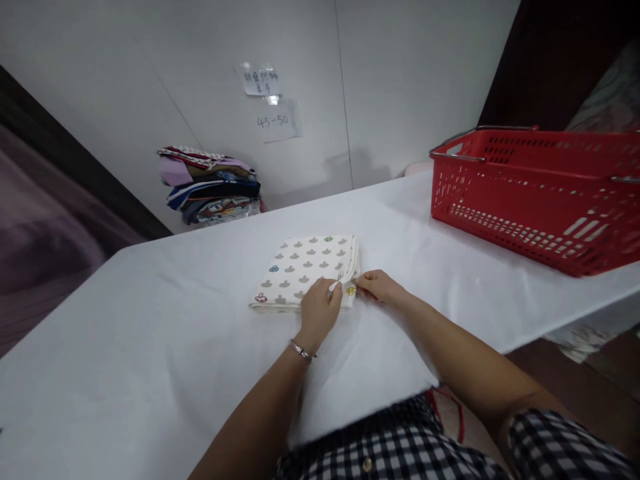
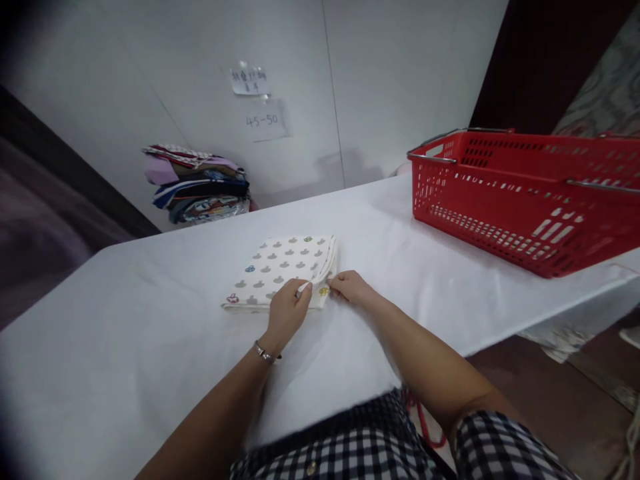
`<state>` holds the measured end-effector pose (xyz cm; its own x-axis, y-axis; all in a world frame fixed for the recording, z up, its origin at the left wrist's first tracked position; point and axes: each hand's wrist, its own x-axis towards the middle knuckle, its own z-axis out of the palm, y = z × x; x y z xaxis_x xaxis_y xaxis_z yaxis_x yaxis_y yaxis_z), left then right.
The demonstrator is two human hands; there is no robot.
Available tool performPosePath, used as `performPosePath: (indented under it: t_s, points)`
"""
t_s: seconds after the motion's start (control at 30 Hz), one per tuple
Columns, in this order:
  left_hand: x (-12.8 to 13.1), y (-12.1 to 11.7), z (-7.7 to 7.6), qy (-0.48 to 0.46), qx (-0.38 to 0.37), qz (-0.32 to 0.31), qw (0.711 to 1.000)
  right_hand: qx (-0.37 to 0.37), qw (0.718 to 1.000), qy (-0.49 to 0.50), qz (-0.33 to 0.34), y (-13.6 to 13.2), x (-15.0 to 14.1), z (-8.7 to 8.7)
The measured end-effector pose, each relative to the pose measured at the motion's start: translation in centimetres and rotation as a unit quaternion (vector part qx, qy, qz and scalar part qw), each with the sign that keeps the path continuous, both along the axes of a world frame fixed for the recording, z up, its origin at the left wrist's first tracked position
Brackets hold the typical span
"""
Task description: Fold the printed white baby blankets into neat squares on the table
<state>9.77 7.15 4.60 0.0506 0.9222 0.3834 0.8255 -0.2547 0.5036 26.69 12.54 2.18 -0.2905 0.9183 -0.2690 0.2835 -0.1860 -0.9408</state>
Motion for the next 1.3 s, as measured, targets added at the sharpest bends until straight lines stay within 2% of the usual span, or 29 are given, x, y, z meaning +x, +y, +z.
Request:
performPosePath:
  t_s: [0.1,0.2,0.33,0.43,0.63,0.77,0.9,1.0,1.17,1.3]
  points:
    - [0.2,0.0,-0.3,0.030,0.017,-0.009,0.999,0.021,1.000,-0.006,0.005,-0.2,-0.3,-0.1]
    - [0.3,-0.1,-0.4,0.070,0.037,-0.022,0.997,0.030,0.998,0.048,0.002,-0.2,-0.5,-0.2]
    - [0.5,-0.3,-0.3,0.107,0.035,-0.051,0.992,-0.048,0.982,0.180,0.004,-0.2,-0.4,0.2]
    - [0.7,-0.6,-0.3,0.140,0.016,-0.063,0.988,-0.104,0.969,0.225,0.008,-0.1,-0.3,0.3]
    - [0.7,-0.6,0.0,0.173,-0.009,-0.062,0.983,-0.105,0.958,0.265,0.024,-0.2,-0.3,0.1]
    - [-0.1,-0.1,-0.2,0.108,-0.007,-0.036,0.994,-0.057,0.976,0.209,0.000,0.0,0.2,0.3]
    - [-0.7,0.3,-0.6,0.004,-0.014,0.039,0.999,0.024,0.995,0.052,-0.082,0.7,0.9,-0.1]
    - [-0.6,0.3,-0.7,-0.016,-0.015,0.051,0.998,0.033,0.996,-0.038,-0.078,1.0,1.1,-0.6]
    - [-0.3,0.0,-1.0,0.010,0.010,0.040,0.999,0.055,0.995,-0.068,-0.047,0.6,0.5,-0.6]
    - [-0.2,-0.1,-1.3,0.052,0.032,0.015,0.998,0.033,0.999,-0.030,-0.019,0.0,0.0,-0.3]
